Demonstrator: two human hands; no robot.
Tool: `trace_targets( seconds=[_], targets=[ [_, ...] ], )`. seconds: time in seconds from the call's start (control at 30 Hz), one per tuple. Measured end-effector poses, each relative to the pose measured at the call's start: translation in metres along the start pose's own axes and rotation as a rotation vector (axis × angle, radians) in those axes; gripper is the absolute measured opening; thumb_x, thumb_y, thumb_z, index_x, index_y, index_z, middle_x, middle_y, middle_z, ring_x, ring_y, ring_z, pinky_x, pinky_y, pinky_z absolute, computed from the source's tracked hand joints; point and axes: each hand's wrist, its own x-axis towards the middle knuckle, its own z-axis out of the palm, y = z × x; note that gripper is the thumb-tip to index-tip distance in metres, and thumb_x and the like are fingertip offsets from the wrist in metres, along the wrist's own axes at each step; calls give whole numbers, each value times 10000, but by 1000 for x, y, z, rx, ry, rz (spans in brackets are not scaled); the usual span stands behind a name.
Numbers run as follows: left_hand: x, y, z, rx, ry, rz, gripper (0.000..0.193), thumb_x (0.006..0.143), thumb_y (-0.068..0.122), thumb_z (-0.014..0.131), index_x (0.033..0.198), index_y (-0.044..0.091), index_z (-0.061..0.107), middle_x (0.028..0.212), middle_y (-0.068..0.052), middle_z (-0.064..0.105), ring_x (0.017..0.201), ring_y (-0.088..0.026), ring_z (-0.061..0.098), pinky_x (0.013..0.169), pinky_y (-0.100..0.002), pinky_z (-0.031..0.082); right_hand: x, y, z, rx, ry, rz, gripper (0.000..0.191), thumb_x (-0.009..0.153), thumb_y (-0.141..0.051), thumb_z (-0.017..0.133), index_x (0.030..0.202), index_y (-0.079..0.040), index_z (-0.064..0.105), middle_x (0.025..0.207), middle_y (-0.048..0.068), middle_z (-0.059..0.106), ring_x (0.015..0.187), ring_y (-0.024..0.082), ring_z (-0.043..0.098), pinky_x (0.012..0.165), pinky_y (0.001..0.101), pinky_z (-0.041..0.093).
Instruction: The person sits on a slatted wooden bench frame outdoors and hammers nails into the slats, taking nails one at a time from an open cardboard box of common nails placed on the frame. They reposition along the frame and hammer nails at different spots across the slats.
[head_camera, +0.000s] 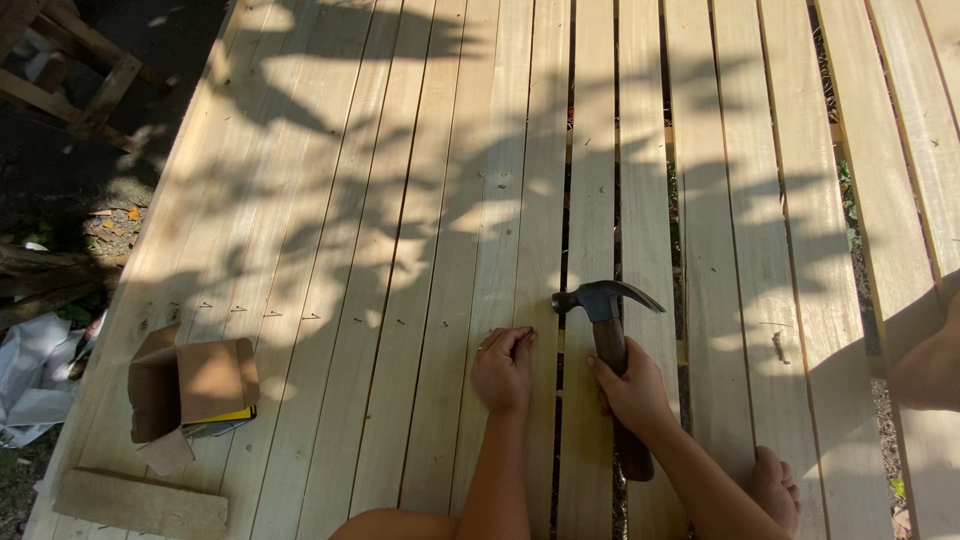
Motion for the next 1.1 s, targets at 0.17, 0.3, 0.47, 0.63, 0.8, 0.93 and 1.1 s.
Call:
trace_targets(
  seconds=[0.17, 0.3, 0.47, 0.63, 0.8, 0.93, 1.1],
  targets=[
    [0, -3, 1, 22, -42, 8, 87, 858, 212, 790, 855, 129, 816, 883, 5, 784, 760, -180, 719, 643, -319, 549, -1, 0, 0, -8, 2, -5, 264, 927, -181, 691, 1076, -2, 567, 600, 91, 575, 444, 193, 558, 447, 385, 479],
    [-2, -5, 2, -8, -37, 1, 82, 863, 204, 787, 870, 125, 808, 923, 18, 752, 763, -166, 719, 644, -315, 560, -1, 1, -1, 11, -2, -9, 260, 927, -181, 694, 1061, -1, 563, 604, 88, 569, 452, 188, 550, 445, 386, 473],
    [-2, -5, 3, 54, -32, 40, 85, 825, 221, 824, 837, 137, 817, 913, 41, 705, 748, -181, 689, 640, -340, 548, 1, 3, 0, 13, 7, 1, 250, 924, -176, 696, 1053, -10, 560, 608, 82, 571, 453, 187, 551, 445, 385, 478],
    [-3, -2, 2, 47, -25, 23, 90, 827, 231, 817, 829, 142, 806, 920, 37, 703, 745, -195, 686, 649, -347, 545, 0, 3, 1, 2, 14, -29, 242, 924, -167, 701, 1018, 14, 570, 608, 88, 576, 449, 189, 557, 441, 388, 473],
    [-2, 0, 1, 78, -61, -5, 96, 856, 242, 782, 836, 150, 802, 961, 52, 705, 783, -213, 687, 675, -368, 545, -2, -1, 1, -209, 28, -76, 308, 897, -232, 720, 1037, -4, 568, 617, 120, 614, 466, 220, 617, 456, 404, 482],
    [-2, -2, 2, 74, -53, 33, 85, 870, 223, 767, 859, 145, 797, 991, 51, 698, 837, -217, 697, 700, -375, 552, -11, -1, 0, -425, 11, -116, 429, 874, -319, 742, 1083, -6, 536, 637, 159, 671, 499, 254, 683, 487, 412, 514],
    [-3, -6, 6, 75, -75, -7, 77, 867, 222, 772, 860, 152, 802, 980, 68, 698, 838, -210, 699, 688, -367, 560, -31, 2, 4, -677, 20, -177, 413, 940, -362, 668, 1105, -11, 528, 686, 192, 702, 582, 343, 715, 554, 462, 525]
  ],
)
